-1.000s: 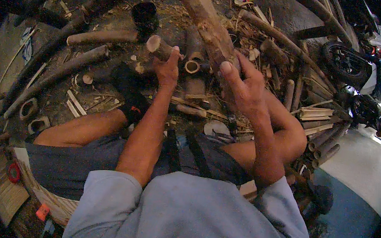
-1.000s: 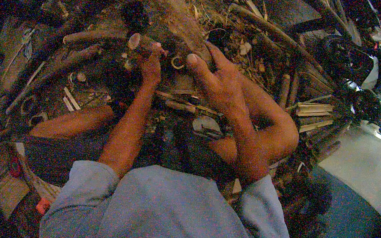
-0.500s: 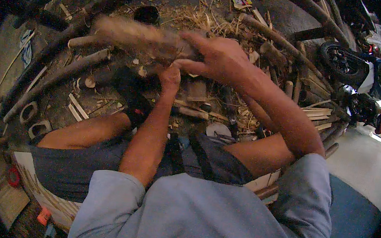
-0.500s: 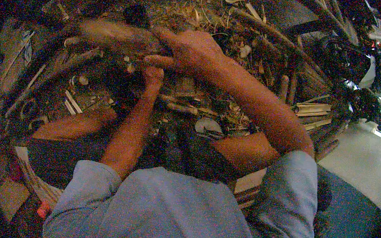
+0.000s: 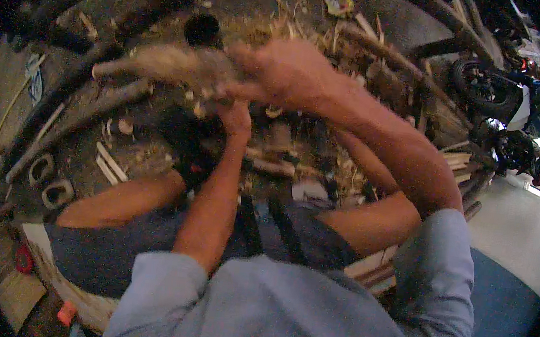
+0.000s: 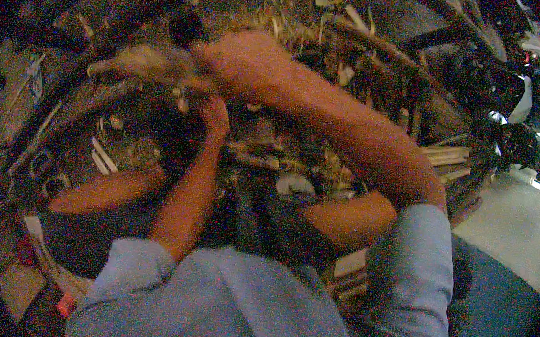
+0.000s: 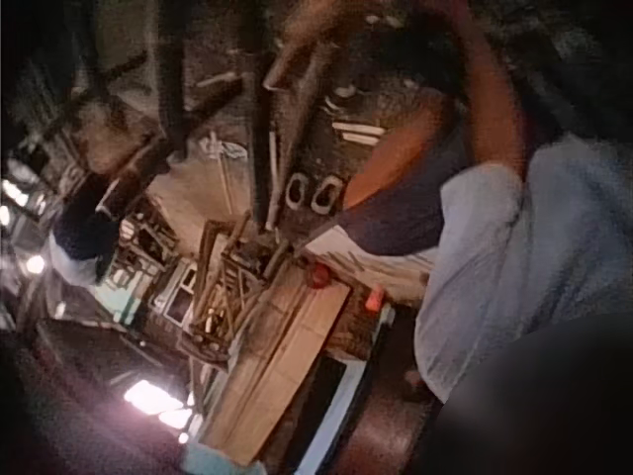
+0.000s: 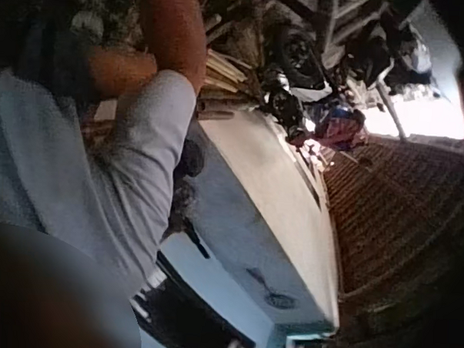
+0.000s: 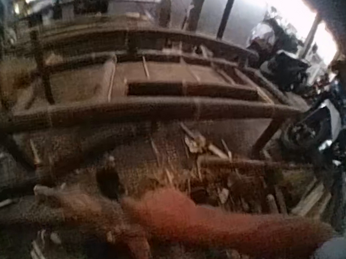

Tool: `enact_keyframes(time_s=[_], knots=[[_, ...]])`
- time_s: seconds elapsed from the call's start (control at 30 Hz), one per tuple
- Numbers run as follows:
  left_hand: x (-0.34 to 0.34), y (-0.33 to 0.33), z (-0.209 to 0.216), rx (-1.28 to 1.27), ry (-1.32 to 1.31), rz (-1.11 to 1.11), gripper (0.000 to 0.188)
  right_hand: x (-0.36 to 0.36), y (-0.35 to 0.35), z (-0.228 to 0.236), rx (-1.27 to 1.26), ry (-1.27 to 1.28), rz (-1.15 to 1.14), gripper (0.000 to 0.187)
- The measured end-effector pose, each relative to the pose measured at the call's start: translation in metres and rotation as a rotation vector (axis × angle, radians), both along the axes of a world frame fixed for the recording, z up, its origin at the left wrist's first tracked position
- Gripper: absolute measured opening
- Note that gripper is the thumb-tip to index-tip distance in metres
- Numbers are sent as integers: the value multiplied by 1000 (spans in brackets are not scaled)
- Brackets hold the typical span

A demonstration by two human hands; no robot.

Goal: The person sits on the floor and repeatedly fits smaller bamboo pieces into larger bamboo tubes, adjusting alignment and tapping them into place. The person handles multiple bamboo pieces and tubes, rotating and repositioning them to achieve a snug fit.

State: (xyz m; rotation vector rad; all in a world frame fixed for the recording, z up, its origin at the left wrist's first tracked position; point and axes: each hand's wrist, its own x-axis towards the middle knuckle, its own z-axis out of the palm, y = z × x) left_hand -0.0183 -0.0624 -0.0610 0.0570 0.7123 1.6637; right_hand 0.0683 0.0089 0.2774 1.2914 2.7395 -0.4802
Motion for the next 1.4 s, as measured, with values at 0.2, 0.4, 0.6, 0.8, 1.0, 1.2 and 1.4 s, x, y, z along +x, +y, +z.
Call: enact_keyframes(time_s=[0.2, 0.4, 0.6, 0.8, 1.0, 1.2, 1.4], knots=[[5, 17, -5, -8, 256, 13, 48, 8, -4, -6, -137, -143, -93, 62], [50, 6, 78, -51, 784, -556, 34, 56, -34, -5, -58, 306, -431, 79], [110, -8, 177, 500, 1344, -336, 50, 120, -122, 0, 343, 535, -767, 77], [103, -2, 155, 586, 1451, -551, 46, 133, -192, 14, 302, -239, -1138, 55], [102, 5, 134, 609, 1405, -487, 42, 127, -214, -27, -109, 834, -1539, 56], [103, 10, 131, 608, 1364, -448, 46, 140, -221, -37, 144, 731, -1299, 56], [105, 4, 141, 560, 1420, -522, 53, 133, -205, 10, 11, 472, -1412, 63]])
